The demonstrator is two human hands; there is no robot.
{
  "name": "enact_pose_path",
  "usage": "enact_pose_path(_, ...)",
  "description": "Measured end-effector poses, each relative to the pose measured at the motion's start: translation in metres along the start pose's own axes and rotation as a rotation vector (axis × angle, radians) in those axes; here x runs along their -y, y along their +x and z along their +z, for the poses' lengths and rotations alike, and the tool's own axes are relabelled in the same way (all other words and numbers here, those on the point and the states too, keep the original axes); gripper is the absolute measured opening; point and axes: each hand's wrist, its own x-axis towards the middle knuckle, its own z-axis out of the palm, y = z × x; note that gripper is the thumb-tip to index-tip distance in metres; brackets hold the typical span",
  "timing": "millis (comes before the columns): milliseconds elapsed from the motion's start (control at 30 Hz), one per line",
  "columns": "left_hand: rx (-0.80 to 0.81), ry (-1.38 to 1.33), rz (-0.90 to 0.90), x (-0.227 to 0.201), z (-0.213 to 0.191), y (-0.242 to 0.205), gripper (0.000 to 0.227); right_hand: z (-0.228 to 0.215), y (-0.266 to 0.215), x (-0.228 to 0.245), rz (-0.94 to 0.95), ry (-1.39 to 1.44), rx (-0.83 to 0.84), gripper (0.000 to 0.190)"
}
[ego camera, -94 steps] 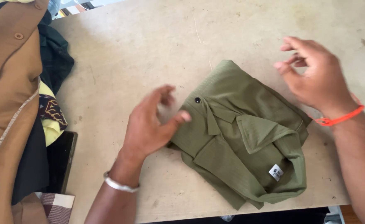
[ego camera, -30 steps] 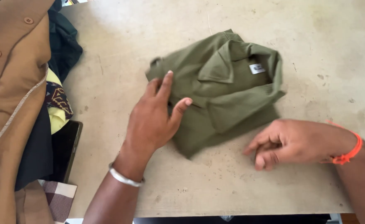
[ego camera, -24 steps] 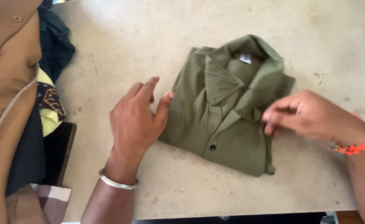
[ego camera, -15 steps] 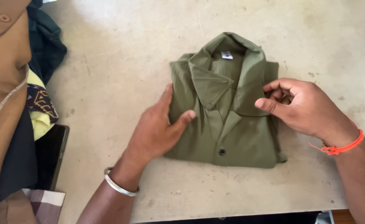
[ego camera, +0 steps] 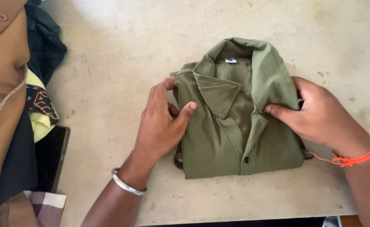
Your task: The person folds an olive green shirt by hand on a table, smoothing the fabric and tucking in the sleeves before folding it into a square and placing it inside a clear plastic bag.
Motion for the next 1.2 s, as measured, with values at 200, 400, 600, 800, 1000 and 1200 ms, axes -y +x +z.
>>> enact_pose_path(200,-0.05,-0.09,-0.048,0.004,0.001,0.009,0.07,-0.002,0.004,-0.033,-0.118,0.101,-0.04,0.033)
enact_pose_path(400,-0.082,-0.346,0.024,0.017,0.004,0.004,0.04,-0.005,-0.001,-0.02,-0.17,0.478,-0.014,0.032)
enact_pose_path(600,-0.231,-0.562,0.277,0.007,0.0,0.003,0.029,-0.003,-0.005,-0.015,-0.404,0.489,-0.194,0.038)
enact_pose_path(800,0.032,-0.592,-0.104,0.013,0.007,0.018,0.052,0.0,0.019,-0.029,0.091,0.919,-0.117,0.043)
enact_pose_path(1000,0.017,-0.411,-0.14,0.0,-0.001,0.016,0.057,0.012,0.024,-0.041,-0.011,0.615,-0.113,0.04)
enact_pose_path(1200,-0.1,-0.333,0.14,0.009,0.004,0.006,0.049,0.003,0.008,-0.019,-0.338,0.173,-0.32,0.023)
